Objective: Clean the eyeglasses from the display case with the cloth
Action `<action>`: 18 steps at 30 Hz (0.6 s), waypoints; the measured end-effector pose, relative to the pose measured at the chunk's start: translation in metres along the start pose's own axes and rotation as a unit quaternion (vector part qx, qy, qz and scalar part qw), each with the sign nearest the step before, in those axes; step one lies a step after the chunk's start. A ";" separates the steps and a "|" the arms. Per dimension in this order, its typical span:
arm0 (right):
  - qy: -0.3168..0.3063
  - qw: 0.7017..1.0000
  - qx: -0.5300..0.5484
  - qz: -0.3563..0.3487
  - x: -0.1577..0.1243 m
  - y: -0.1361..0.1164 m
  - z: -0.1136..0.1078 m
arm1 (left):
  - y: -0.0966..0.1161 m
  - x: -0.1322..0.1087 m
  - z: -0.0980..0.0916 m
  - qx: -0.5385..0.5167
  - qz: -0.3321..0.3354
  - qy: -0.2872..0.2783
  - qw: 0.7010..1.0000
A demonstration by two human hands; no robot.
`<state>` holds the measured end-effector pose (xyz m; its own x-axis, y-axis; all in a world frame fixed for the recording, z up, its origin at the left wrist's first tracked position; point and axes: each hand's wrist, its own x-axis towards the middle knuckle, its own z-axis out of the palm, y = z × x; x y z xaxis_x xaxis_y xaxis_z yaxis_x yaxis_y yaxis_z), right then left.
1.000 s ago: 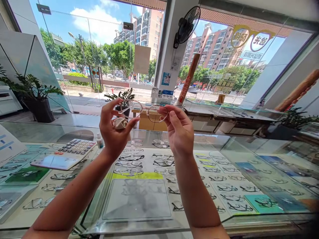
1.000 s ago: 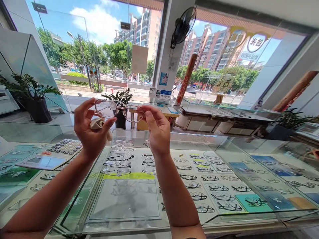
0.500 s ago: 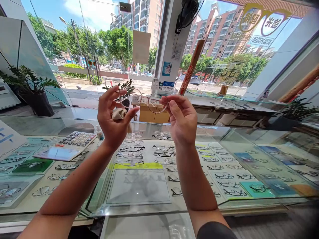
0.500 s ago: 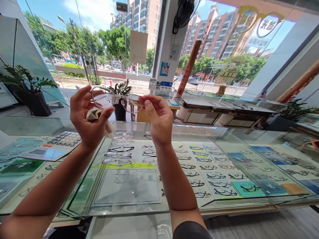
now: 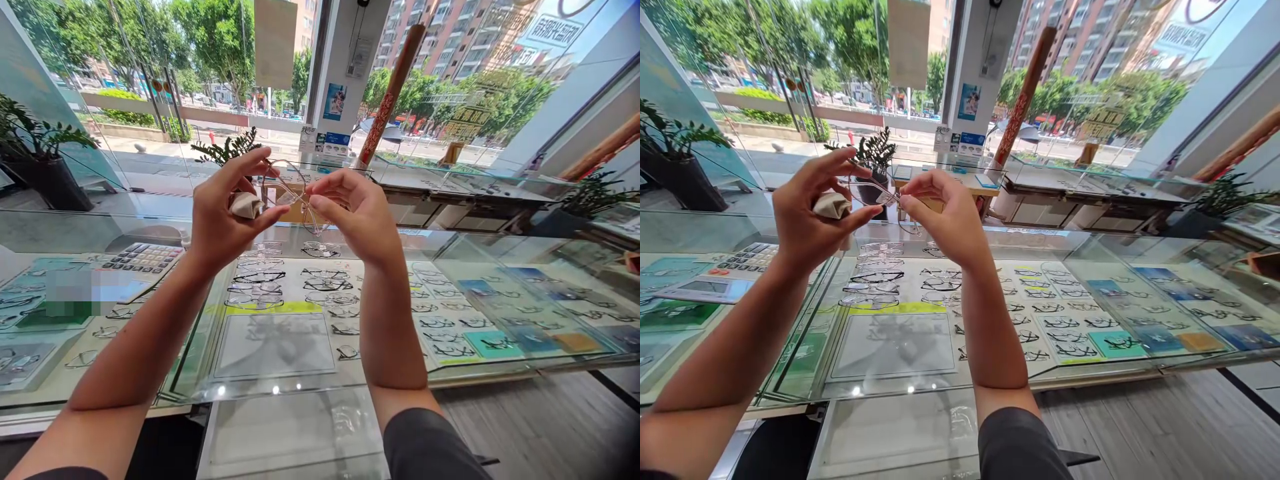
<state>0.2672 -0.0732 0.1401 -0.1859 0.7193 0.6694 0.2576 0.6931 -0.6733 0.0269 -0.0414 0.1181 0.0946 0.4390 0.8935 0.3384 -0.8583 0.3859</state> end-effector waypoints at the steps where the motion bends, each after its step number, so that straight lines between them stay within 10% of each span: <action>1: -0.001 1.000 0.008 0.003 0.001 0.001 0.000 | 0.002 0.000 -0.001 0.001 0.000 -0.010 1.000; 18: -0.085 0.994 0.055 0.049 0.003 0.000 -0.004 | 0.012 0.010 -0.015 -0.040 -0.021 -0.090 0.995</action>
<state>0.2706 -0.0710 0.1430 -0.3245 0.7746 0.5429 0.1788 0.6138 -0.7690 0.0177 -0.0514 0.1350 0.2502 0.5083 0.8240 0.2699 -0.8540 0.4448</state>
